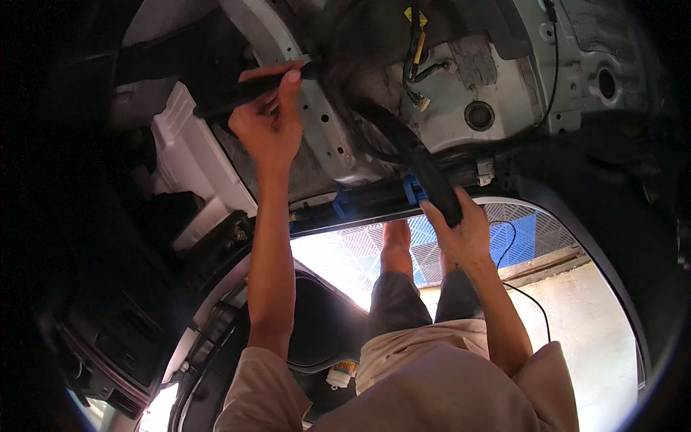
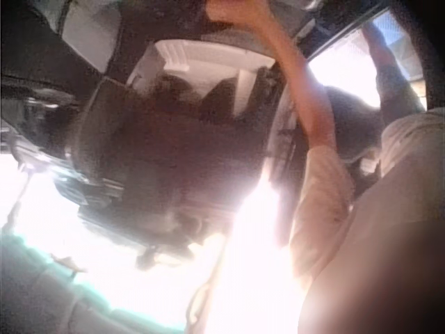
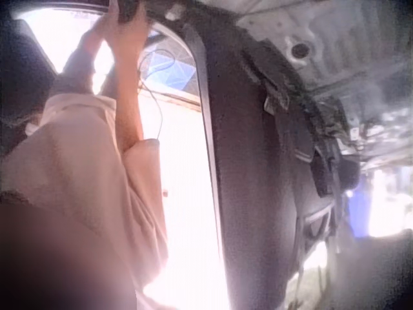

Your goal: The person vacuums the interior floor and door sills of a silver car using a handheld vacuum cleaner. They move around the vehicle to reach different areas, including the trunk and driver-side footwell, and briefly pick up a small object from the trunk before resuming vacuuming.

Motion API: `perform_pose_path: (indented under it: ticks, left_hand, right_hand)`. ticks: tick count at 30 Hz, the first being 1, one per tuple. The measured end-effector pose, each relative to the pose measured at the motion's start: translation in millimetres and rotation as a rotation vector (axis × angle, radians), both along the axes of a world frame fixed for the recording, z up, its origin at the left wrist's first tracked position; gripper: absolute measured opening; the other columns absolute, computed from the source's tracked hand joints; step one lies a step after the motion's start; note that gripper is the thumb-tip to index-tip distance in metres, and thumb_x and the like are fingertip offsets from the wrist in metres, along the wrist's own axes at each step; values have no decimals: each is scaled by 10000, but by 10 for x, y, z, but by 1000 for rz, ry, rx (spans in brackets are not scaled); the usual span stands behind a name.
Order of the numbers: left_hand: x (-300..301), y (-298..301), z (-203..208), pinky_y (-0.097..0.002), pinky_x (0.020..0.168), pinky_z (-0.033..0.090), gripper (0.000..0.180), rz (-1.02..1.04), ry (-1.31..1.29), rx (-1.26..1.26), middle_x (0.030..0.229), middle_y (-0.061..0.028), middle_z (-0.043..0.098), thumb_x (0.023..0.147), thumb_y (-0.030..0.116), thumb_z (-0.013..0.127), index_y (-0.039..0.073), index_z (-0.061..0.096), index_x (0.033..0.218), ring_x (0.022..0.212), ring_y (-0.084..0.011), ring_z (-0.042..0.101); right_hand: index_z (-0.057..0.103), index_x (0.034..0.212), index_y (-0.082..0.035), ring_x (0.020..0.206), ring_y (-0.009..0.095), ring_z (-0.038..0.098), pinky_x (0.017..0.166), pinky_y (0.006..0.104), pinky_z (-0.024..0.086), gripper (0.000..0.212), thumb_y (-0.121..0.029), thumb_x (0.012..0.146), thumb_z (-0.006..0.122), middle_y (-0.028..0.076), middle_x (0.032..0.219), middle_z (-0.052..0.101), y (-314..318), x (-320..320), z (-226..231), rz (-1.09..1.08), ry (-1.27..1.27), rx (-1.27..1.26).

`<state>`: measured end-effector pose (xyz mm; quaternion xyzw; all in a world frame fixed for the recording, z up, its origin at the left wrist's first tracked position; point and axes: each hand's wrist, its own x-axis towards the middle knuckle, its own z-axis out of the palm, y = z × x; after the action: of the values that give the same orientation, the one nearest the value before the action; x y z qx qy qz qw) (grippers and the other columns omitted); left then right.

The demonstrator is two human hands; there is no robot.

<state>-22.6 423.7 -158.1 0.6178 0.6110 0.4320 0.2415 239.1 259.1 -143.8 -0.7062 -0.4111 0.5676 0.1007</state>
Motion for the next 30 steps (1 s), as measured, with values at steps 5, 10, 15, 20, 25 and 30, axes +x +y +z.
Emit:
perform_pose_path:
  ticks: [5, 10, 15, 20, 25, 30]
  left_hand:
    - [-51, -71, -33, -246, 759, 573, 175, 51, -84, 43, 1017, -125, 770, 963, 154, 747, -1, 701, 1027, 855, -118, 722]
    - [-39, -57, 89, -245, 767, 555, 154, 2, -107, -43, 1013, -129, 770, 953, 124, 748, 14, 680, 1036, 884, -131, 726]
    - [208, -192, 89, -328, 746, 593, 230, -428, 426, -226, 1063, -136, 750, 903, 61, 741, 91, 634, 1104, 905, -259, 745]
    - [610, -518, -128, -372, 762, 599, 288, -265, 733, -436, 1086, -160, 735, 897, 65, 743, 136, 614, 1145, 958, -384, 731]
    - [846, -779, -206, -448, 783, 584, 340, -126, 498, -418, 1205, -107, 690, 857, 12, 649, 134, 587, 1168, 1015, -382, 710]
    - [825, -775, -304, -406, 810, 588, 229, -124, 688, -199, 1167, -156, 714, 919, 43, 669, 96, 628, 1137, 1021, -363, 723]
  right_hand:
    - [653, 1072, 10, 779, 398, 746, 703, 434, 587, 473, -416, 893, 752, 224, 846, 721, 84, -100, -17, 70, -90, 37]
    - [656, 1084, 5, 759, 410, 742, 702, 423, 592, 487, -429, 888, 755, 220, 834, 724, 161, -5, 23, 36, -6, -34]
    - [664, 1069, 1, 773, 393, 751, 689, 400, 588, 442, -377, 868, 778, 213, 831, 729, 157, 164, 114, 79, -100, -96]
    - [638, 1076, -46, 611, 281, 738, 583, 394, 591, 378, -356, 889, 748, 109, 728, 698, -124, 495, 220, 48, -30, 52]
    - [636, 1081, -32, 653, 300, 744, 600, 403, 590, 366, -322, 890, 754, 135, 774, 706, -121, 461, 59, -12, -34, 79]
    - [639, 1092, -15, 722, 315, 749, 627, 412, 586, 380, -311, 889, 762, 160, 843, 709, -92, 425, 55, -39, 21, 41]
